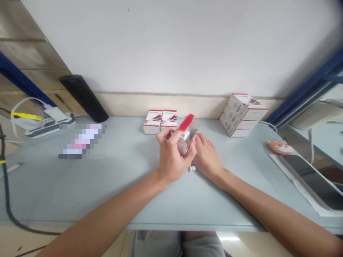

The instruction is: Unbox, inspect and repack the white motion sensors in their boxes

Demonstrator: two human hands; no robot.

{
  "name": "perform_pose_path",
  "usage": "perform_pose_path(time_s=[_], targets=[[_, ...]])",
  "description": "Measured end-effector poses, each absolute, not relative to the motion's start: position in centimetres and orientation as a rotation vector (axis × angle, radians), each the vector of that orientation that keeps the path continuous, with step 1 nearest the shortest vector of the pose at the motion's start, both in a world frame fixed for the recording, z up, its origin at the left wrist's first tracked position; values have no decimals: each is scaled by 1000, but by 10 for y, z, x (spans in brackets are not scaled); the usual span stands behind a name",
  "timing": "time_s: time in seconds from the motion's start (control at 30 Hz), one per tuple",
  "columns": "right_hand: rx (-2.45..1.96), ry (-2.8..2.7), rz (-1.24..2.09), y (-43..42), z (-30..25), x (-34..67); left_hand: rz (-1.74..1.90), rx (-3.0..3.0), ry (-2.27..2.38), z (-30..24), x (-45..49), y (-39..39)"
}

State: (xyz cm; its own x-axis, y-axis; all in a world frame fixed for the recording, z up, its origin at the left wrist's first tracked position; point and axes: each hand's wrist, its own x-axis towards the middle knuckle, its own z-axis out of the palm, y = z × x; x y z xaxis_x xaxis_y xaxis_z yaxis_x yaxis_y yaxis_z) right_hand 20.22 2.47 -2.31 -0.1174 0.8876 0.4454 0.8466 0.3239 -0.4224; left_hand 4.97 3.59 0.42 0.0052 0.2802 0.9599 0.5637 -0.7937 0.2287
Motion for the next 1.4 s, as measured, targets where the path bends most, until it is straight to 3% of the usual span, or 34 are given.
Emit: perform_pose_path(time_s=[0.13, 0.27, 0.43, 0.73, 0.97, 1.17, 1.4], targets=[[-1312, -1773, 168, 25, -1, 226, -1847, -2091, -800, 1, 47, 42], [-996, -2375, 365, 11, 29, 237, -1833, -2142, -829, 5, 36, 48], [-1015, -2710, 343, 0, 29, 224, -1842, -2192, -837, 8, 31, 51], [-832, -2242, 489, 8, 52, 238, -1805, -2193, -860, 12, 30, 50], [-822, -1790, 25, -2, 64, 232, -1767, -2221, -819, 15, 28, 47], [-795, -1827, -401, 6, 51, 230, -1687, -2283, -555, 20, 30, 38], [-989, -1903, -569, 8, 47, 234, -1673, -2265, -603, 23, 29, 36]])
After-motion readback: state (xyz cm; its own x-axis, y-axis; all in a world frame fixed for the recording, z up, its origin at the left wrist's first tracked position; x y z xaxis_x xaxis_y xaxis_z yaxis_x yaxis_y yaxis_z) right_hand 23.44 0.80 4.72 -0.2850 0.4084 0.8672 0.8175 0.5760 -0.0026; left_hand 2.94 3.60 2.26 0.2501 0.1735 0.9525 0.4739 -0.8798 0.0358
